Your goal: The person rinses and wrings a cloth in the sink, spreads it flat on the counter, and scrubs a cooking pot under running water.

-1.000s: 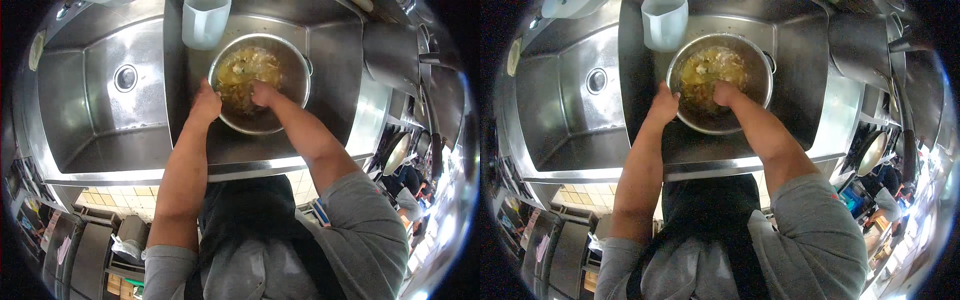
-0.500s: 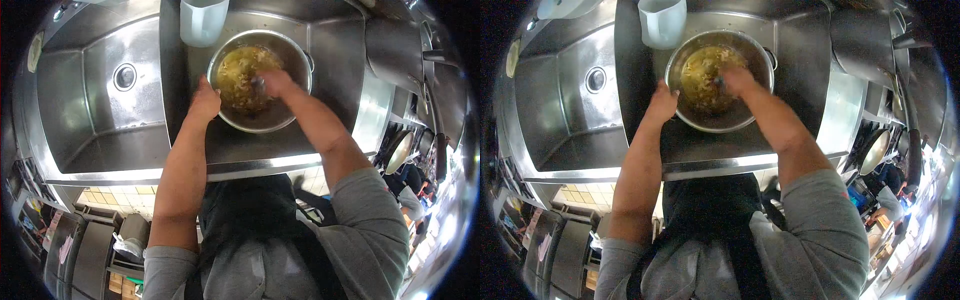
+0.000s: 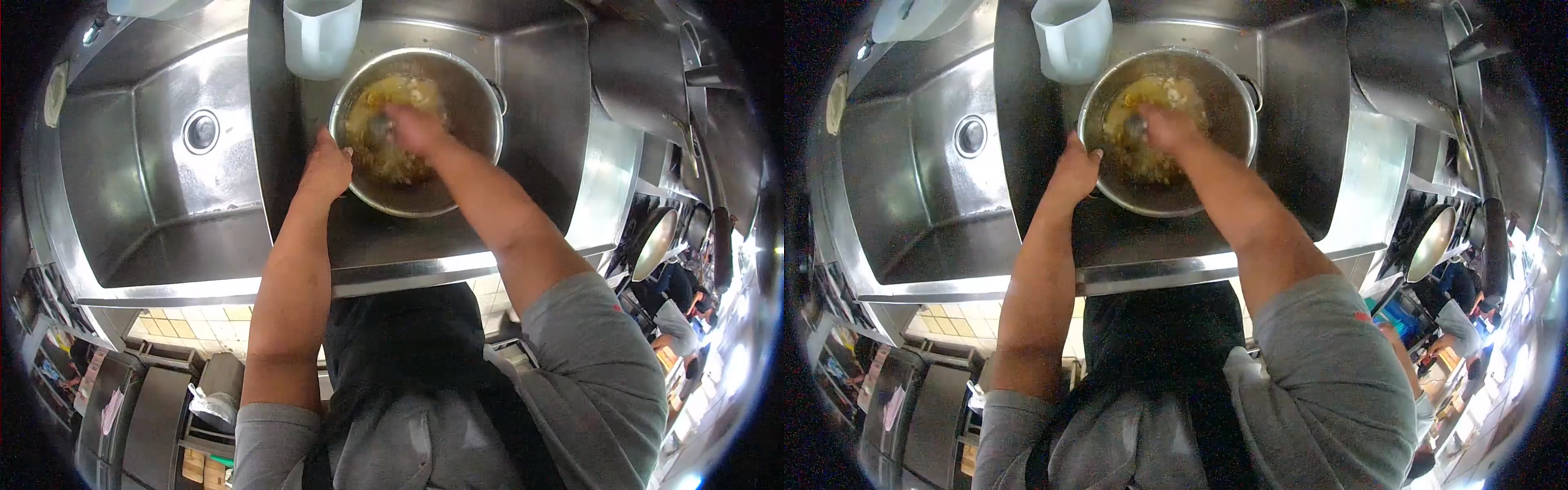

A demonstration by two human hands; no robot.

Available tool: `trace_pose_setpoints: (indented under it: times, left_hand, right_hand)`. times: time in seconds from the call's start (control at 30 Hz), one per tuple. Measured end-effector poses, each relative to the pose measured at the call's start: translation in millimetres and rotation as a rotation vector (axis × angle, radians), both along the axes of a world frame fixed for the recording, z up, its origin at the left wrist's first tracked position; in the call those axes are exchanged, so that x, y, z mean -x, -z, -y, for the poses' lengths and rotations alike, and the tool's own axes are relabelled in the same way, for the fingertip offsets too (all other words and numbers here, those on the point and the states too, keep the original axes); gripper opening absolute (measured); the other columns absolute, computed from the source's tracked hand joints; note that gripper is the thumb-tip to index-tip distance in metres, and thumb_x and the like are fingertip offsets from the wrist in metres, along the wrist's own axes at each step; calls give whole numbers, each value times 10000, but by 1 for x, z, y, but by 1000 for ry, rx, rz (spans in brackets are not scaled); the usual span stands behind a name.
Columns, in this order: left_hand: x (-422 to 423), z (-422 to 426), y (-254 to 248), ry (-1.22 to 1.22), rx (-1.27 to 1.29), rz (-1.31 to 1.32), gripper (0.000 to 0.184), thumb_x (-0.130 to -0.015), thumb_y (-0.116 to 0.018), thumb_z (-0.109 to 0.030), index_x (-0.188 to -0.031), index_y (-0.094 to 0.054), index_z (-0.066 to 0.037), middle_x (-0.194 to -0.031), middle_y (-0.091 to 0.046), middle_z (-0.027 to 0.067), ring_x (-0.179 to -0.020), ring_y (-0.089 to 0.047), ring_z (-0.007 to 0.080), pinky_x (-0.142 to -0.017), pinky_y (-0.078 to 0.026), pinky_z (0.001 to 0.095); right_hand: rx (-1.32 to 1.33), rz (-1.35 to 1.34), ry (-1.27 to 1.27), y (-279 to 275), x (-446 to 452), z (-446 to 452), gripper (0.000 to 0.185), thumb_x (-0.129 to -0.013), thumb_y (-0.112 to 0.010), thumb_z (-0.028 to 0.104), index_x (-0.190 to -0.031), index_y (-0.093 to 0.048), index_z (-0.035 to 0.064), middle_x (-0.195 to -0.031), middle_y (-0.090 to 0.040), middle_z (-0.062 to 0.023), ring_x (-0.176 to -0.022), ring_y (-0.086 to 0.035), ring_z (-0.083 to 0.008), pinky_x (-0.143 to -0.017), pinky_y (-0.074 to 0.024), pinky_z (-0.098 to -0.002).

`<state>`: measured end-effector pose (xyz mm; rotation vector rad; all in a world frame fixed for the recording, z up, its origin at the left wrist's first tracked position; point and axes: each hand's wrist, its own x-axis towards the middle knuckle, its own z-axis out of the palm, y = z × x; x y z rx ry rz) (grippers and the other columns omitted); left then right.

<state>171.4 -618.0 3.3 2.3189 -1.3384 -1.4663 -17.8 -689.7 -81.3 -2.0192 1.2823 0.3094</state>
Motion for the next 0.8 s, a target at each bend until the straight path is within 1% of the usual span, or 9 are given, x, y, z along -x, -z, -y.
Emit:
trace_pose_setpoints:
  times: [0.07,0.2,0.4,0.5,0.57,0.6,0.67,0.73,0.8]
  left_hand:
    - [0,0,-2,-4,-18,-15,553,-909,-552,-153,-1341,-281,62,-1209,-521,331,-1144,-523,435,-987,-410,467]
    - [0,1,7,-18,-33,-3,560,-916,-540,-154,-1356,-266,61,-1247,-498,331,-1186,-492,431,-1007,-393,462]
    - [-1,0,10,3,-26,-3,579,-918,-538,-164,-1373,-251,51,-1243,-502,331,-1177,-500,433,-1001,-398,467]
    - [0,-3,11,-6,-34,-5,580,-915,-540,-160,-1373,-249,45,-1224,-517,327,-1158,-513,437,-989,-406,471]
    - [0,-1,11,-6,2,-1,579,-913,-542,-156,-1371,-249,44,-1213,-525,327,-1148,-519,440,-982,-411,473]
    - [-1,0,11,-12,1,-17,576,-910,-545,-154,-1365,-253,46,-1210,-526,328,-1145,-521,441,-976,-413,475]
    - [0,-1,8,-12,-6,-38,573,-908,-548,-151,-1359,-257,49,-1207,-527,329,-1142,-522,442,-971,-416,476]
    - [2,1,2,-28,-39,-12,553,-905,-553,-148,-1344,-276,43,-1197,-532,329,-1126,-530,446,-962,-419,481]
    - [2,-2,7,-19,-26,7,540,-905,-551,-146,-1338,-283,36,-1190,-535,328,-1116,-535,448,-958,-421,485]
  right_hand:
    - [23,-188,76,-20,5,33,468,-815,-637,144,-1255,-500,61,-1089,-620,-222,-1022,-598,-375,-905,-466,-448]
    - [115,-171,182,-10,39,30,468,-827,-643,155,-1258,-473,90,-1150,-579,-248,-1035,-598,-368,-899,-473,-453]
    - [3,-121,-168,11,25,-35,471,-803,-669,240,-1200,-502,50,-1097,-620,-219,-1041,-594,-370,-904,-465,-450]
    - [94,-43,-54,-7,28,1,498,-803,-669,279,-1199,-500,26,-1078,-625,-231,-1009,-611,-365,-885,-480,-445]
    - [115,-215,236,-26,26,29,495,-854,-626,259,-1210,-455,-40,-1022,-646,-207,-1010,-621,-342,-881,-499,-408]
    - [123,-211,235,-23,23,31,495,-854,-626,259,-1210,-455,-40,-1022,-646,-207,-1010,-621,-342,-881,-499,-408]
    - [114,-176,552,0,17,18,524,-824,-641,360,-1183,-479,15,-1018,-643,-232,-919,-639,-375,-827,-508,-441]
    - [175,-245,350,24,3,-11,541,-848,-607,405,-1184,-483,-1,-1011,-642,-233,-917,-636,-377,-824,-508,-434]
    - [342,-116,47,44,-3,-40,570,-852,-617,398,-1189,-493,-45,-1002,-642,-233,-919,-632,-385,-834,-508,-415]
